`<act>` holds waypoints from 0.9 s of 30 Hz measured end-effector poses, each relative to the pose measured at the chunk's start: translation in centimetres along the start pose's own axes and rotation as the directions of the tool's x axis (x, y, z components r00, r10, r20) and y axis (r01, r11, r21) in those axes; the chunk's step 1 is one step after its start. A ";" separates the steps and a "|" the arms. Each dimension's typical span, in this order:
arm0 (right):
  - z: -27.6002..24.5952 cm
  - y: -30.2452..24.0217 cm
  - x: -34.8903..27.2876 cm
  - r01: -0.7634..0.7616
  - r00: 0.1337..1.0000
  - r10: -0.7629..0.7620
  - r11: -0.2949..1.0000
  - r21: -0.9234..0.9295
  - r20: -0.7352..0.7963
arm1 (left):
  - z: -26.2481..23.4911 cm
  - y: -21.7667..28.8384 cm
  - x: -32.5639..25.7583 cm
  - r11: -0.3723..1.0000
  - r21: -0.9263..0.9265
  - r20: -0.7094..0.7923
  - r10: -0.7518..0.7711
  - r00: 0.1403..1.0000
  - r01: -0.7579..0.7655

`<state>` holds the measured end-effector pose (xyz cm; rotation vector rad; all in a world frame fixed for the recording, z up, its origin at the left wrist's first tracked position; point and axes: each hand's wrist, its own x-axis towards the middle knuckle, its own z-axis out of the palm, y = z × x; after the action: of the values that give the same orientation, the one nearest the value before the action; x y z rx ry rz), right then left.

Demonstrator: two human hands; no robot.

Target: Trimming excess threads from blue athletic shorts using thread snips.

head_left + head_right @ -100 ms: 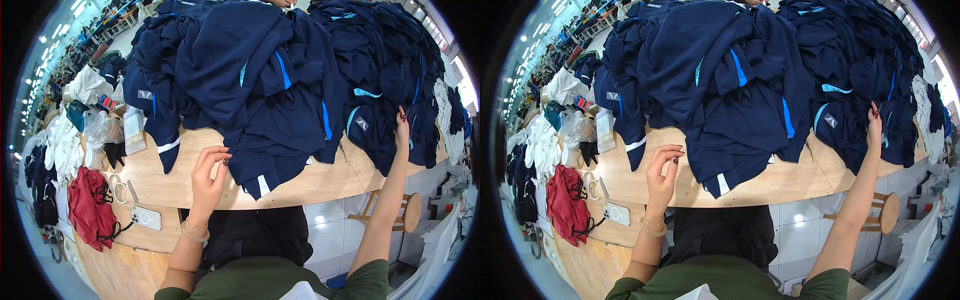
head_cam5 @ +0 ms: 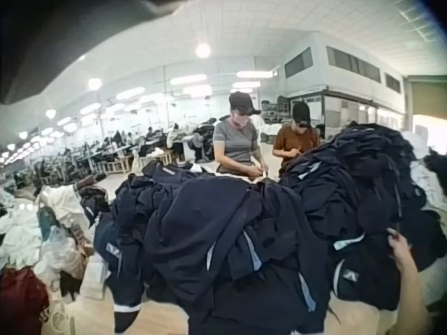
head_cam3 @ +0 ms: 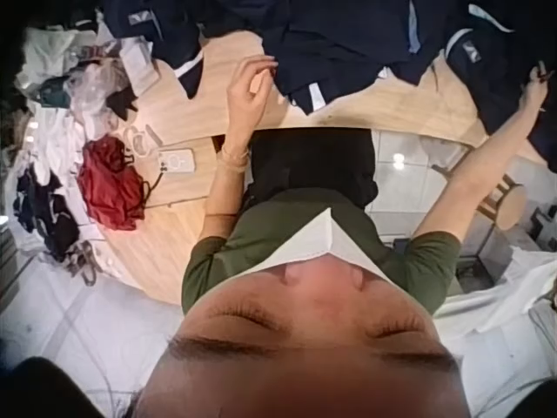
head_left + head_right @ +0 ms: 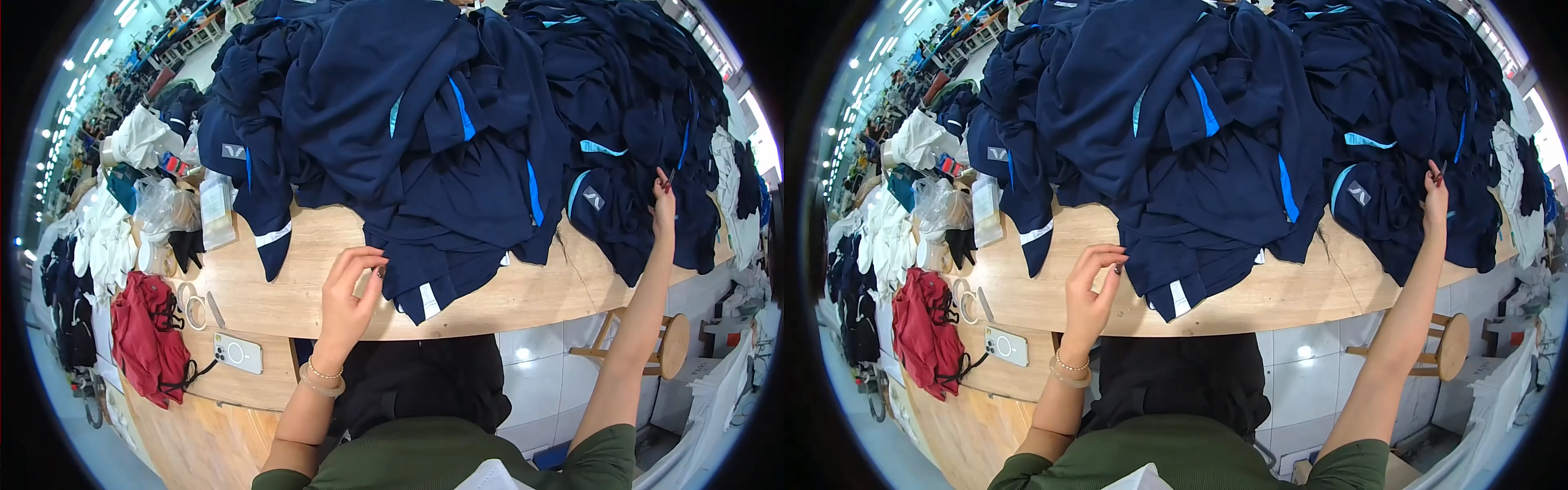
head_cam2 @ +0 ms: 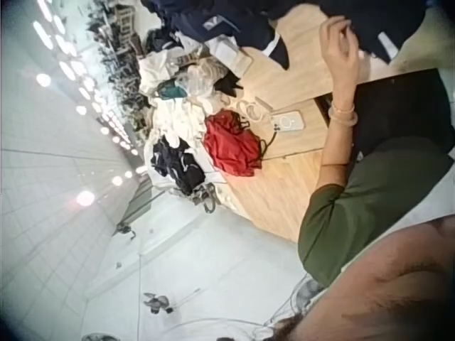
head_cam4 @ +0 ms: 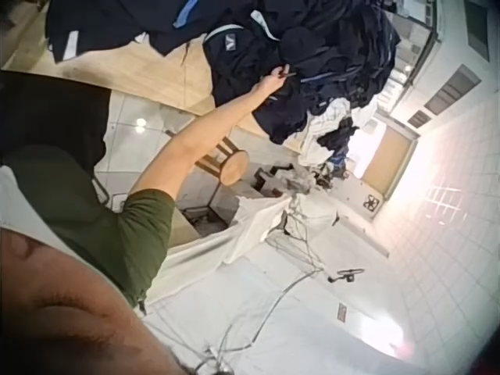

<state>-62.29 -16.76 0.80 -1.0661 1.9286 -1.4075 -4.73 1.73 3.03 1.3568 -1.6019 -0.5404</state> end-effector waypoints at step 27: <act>-5.9 0.5 -1.7 0.207 0.938 -0.322 0.819 -0.536 -0.130 | -1.9 6.7 -1.2 0.481 -0.808 0.558 0.437 0.705 0.341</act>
<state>-66.10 -12.14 2.21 -1.5337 2.4833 -1.2030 -6.63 5.19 8.85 0.2123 -1.4873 -1.7689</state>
